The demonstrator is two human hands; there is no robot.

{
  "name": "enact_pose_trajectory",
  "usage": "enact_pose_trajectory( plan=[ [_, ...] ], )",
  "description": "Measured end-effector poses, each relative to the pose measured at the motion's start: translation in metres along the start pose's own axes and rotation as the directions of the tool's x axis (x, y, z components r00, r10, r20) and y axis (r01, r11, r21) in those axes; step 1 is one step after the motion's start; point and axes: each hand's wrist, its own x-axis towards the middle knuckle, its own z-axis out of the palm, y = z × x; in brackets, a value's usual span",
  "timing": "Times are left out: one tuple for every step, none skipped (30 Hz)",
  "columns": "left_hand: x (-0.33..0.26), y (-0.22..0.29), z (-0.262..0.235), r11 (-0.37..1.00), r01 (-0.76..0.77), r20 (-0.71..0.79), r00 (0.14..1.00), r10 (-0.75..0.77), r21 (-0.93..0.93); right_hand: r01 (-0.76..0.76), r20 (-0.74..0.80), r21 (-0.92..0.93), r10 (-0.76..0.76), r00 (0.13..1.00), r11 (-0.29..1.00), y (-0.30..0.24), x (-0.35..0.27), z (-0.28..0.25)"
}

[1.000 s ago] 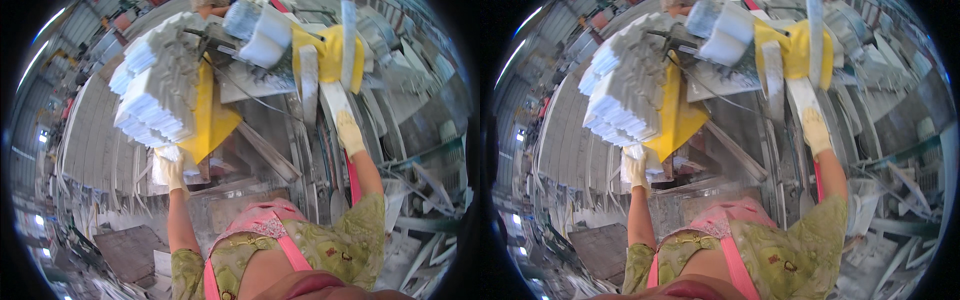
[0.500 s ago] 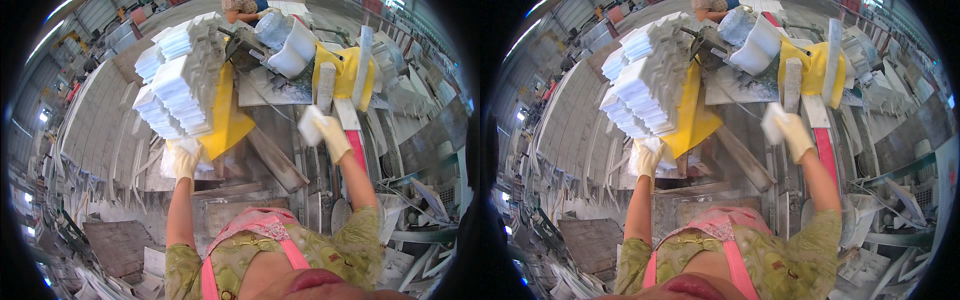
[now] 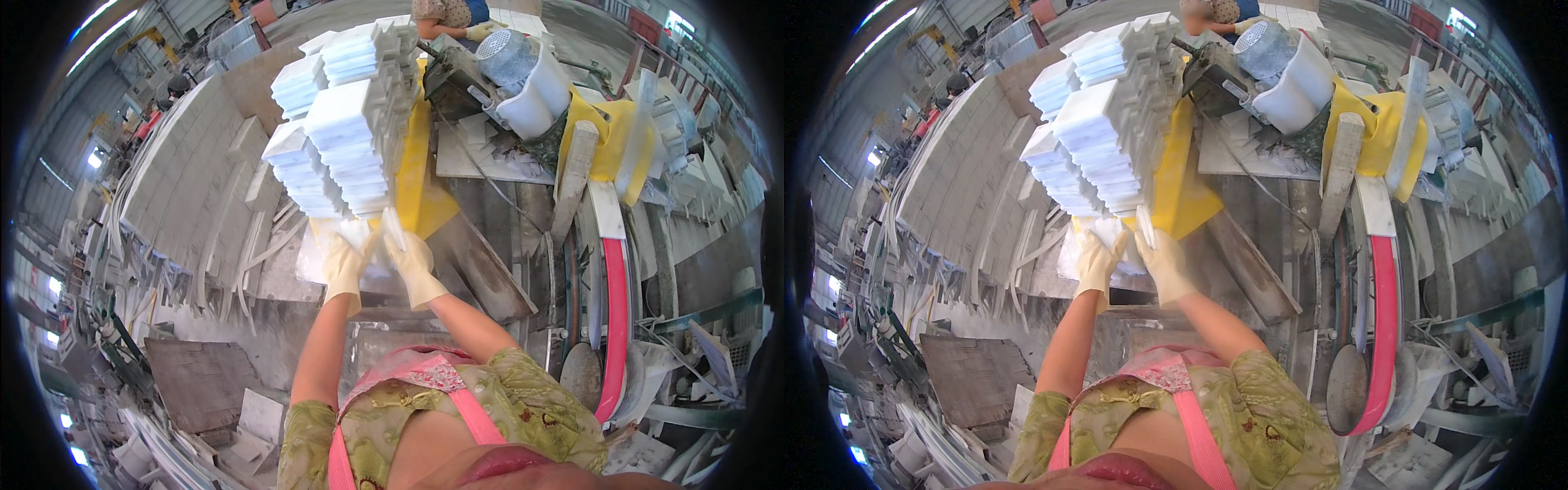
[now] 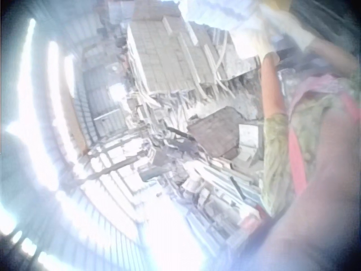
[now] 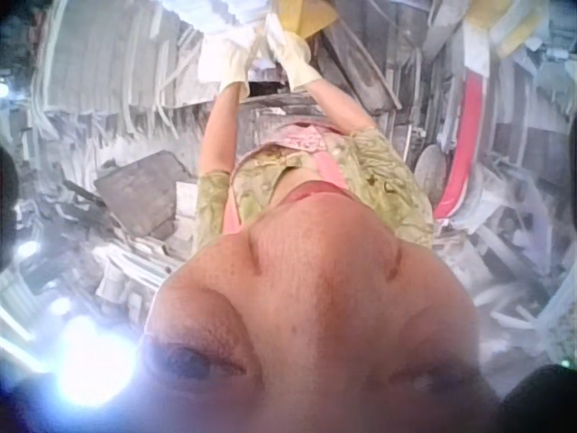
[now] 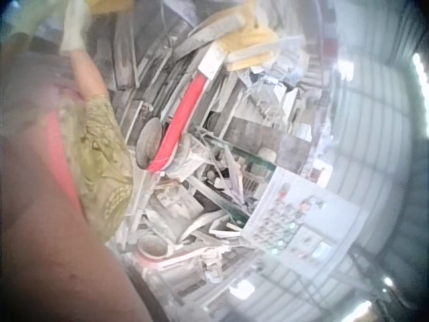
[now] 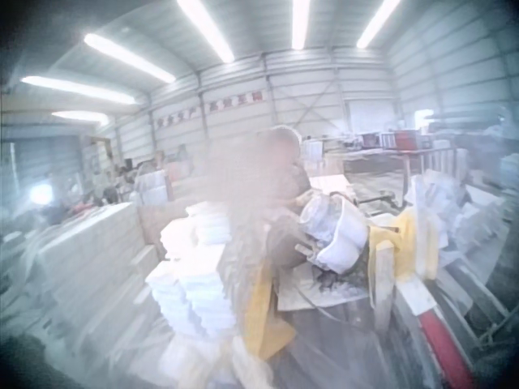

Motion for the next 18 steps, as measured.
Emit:
enact_pose_trajectory(
  plan=[
    [-0.001, 0.001, -0.001, 1.000, 0.013, 0.000, 1.000, -0.013, -0.014, -0.015, 0.022, -0.052, 0.016, 1.000, 0.999, 0.001, 0.001, 0.003],
    [-0.002, 0.002, -0.002, 0.999, 0.016, -0.003, 1.000, -0.016, -0.028, -0.002, 0.011, -0.090, 0.003, 1.000, 0.996, 0.001, 0.001, 0.005],
    [-0.003, 0.003, -0.003, 1.000, 0.010, -0.013, 1.000, -0.010, -0.022, -0.026, 0.052, -0.099, 0.031, 0.998, 0.995, 0.000, 0.001, 0.007],
    [-0.004, 0.005, -0.005, 0.999, 0.022, -0.004, 1.000, -0.023, -0.039, -0.021, 0.060, -0.093, 0.027, 0.998, 0.995, -0.001, 0.001, 0.008],
    [-0.004, 0.007, -0.007, 0.999, 0.026, -0.004, 1.000, -0.026, -0.039, -0.014, 0.068, -0.087, 0.020, 0.997, 0.996, -0.004, 0.002, 0.008],
    [-0.004, 0.009, -0.009, 0.999, 0.029, -0.003, 1.000, -0.029, -0.039, 0.003, 0.084, -0.096, 0.005, 0.996, 0.995, -0.006, 0.002, 0.007],
    [-0.004, 0.011, -0.011, 0.999, 0.040, 0.028, 0.999, -0.039, -0.035, 0.019, 0.101, -0.106, -0.008, 0.995, 0.994, -0.009, 0.001, 0.005],
    [-0.004, 0.012, -0.013, 0.998, 0.054, 0.059, 0.997, -0.052, -0.032, 0.005, 0.134, -0.139, 0.014, 0.991, 0.990, -0.011, 0.001, 0.002],
    [-0.003, 0.013, -0.014, 0.998, 0.061, 0.073, 0.996, -0.058, -0.034, 0.023, 0.177, -0.127, 0.000, 0.984, 0.992, -0.013, 0.001, -0.001],
    [-0.004, 0.014, -0.013, 0.995, 0.091, 0.069, 0.994, -0.089, -0.029, 0.014, 0.235, -0.138, 0.019, 0.972, 0.990, -0.015, 0.001, -0.004],
    [-0.004, 0.014, -0.012, 0.993, 0.112, 0.044, 0.993, -0.111, -0.031, 0.036, 0.277, -0.132, 0.002, 0.961, 0.991, -0.016, 0.001, -0.007],
    [-0.004, 0.013, -0.010, 0.992, 0.122, 0.010, 0.993, -0.121, -0.030, 0.046, 0.320, -0.138, 0.000, 0.947, 0.989, -0.017, 0.002, -0.009],
    [-0.005, 0.010, -0.007, 0.995, 0.101, 0.004, 0.995, -0.101, -0.023, 0.082, 0.341, -0.127, -0.034, 0.939, 0.989, -0.016, 0.004, -0.011],
    [-0.005, 0.007, -0.004, 0.998, 0.066, -0.008, 0.998, -0.066, -0.011, 0.125, 0.357, -0.106, -0.080, 0.931, 0.986, -0.015, 0.005, -0.013],
    [-0.004, 0.004, 0.000, 0.999, 0.045, -0.032, 0.998, -0.045, 0.004, 0.167, 0.380, -0.051, -0.135, 0.915, 0.985, -0.012, 0.007, -0.014],
    [-0.003, 0.001, 0.002, 1.000, 0.030, -0.036, 0.999, -0.030, -0.003, 0.190, 0.402, 0.020, -0.182, 0.898, 0.981, -0.009, 0.009, -0.016],
    [-0.001, -0.002, 0.004, 0.999, 0.033, -0.049, 0.998, -0.034, -0.005, 0.208, 0.430, 0.097, -0.229, 0.873, 0.973, -0.006, 0.010, -0.018],
    [0.001, -0.006, 0.005, 0.999, 0.035, -0.055, 0.998, -0.035, -0.010, 0.220, 0.454, 0.175, -0.277, 0.847, 0.960, -0.002, 0.010, -0.019]
  ],
)
